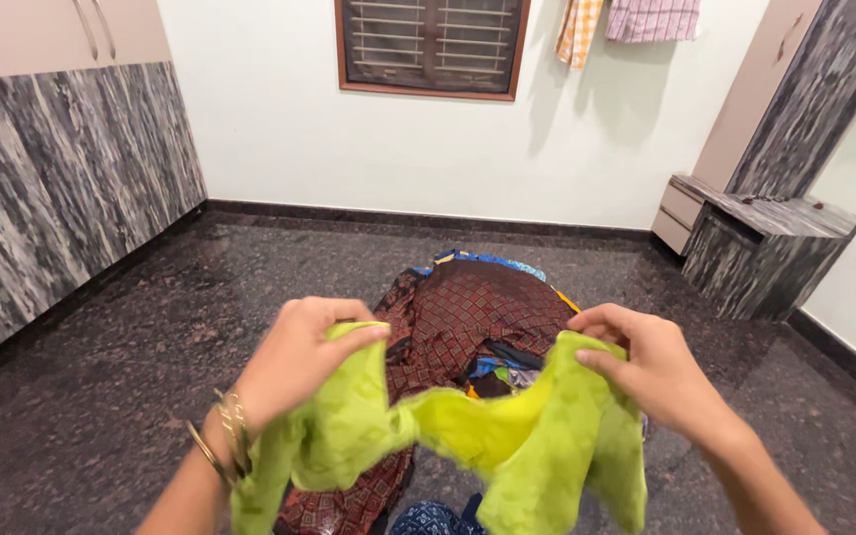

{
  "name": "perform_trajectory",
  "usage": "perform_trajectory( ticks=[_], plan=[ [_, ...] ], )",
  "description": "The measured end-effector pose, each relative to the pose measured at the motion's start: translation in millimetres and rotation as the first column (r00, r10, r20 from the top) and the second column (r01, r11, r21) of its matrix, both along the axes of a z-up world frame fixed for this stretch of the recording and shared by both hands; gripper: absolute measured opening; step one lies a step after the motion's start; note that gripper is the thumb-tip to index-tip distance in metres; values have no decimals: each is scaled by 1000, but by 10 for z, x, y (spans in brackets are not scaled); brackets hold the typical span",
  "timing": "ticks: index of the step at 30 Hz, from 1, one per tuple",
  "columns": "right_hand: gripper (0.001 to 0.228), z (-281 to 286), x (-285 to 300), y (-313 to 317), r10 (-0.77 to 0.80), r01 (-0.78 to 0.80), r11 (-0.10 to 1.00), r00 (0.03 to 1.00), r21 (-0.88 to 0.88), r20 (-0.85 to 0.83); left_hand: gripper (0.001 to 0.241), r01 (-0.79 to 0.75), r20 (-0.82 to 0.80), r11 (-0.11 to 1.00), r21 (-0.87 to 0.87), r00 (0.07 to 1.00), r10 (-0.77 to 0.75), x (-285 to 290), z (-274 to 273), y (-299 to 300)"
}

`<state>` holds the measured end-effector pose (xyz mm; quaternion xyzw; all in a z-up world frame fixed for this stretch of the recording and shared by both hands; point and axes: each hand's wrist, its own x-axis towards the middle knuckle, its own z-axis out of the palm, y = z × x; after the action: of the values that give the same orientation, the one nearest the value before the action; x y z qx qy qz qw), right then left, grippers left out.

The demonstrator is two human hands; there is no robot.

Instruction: The person folds a lime green cloth and places it on a bed, then picks up a patterned maroon cloth from a pile on the floor and folds it by hand.

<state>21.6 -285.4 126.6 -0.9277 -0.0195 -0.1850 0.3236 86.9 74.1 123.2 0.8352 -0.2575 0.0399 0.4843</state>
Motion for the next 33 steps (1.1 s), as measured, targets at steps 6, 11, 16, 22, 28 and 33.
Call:
perform_trajectory(
  ticks=[6,11,16,22,28,33],
  plan=[
    [28,-60,-45,28,277,-257,841,960,476,28,29,52,149,999,10,987,-53,-84,-22,-86],
    [32,-52,-47,67,267,-165,773,961,612,-78,32,-121,143,990,70,984,110,-147,29,-251],
    [28,-111,-9,200,-304,279,923,951,266,56,32,-456,11,889,43,890,456,-213,-36,-549],
    [25,-468,-166,687,-166,14,644,978,765,123,20,-114,-95,843,-526,993,75,-442,-450,-1183],
    [23,-707,-254,847,-119,3,655,988,755,100,16,-211,-398,744,-634,914,-80,-591,-653,-1383],
    [21,-837,-230,793,-178,66,681,981,729,78,18,-222,-370,786,-577,929,-10,-650,-644,-1407]
  ],
)
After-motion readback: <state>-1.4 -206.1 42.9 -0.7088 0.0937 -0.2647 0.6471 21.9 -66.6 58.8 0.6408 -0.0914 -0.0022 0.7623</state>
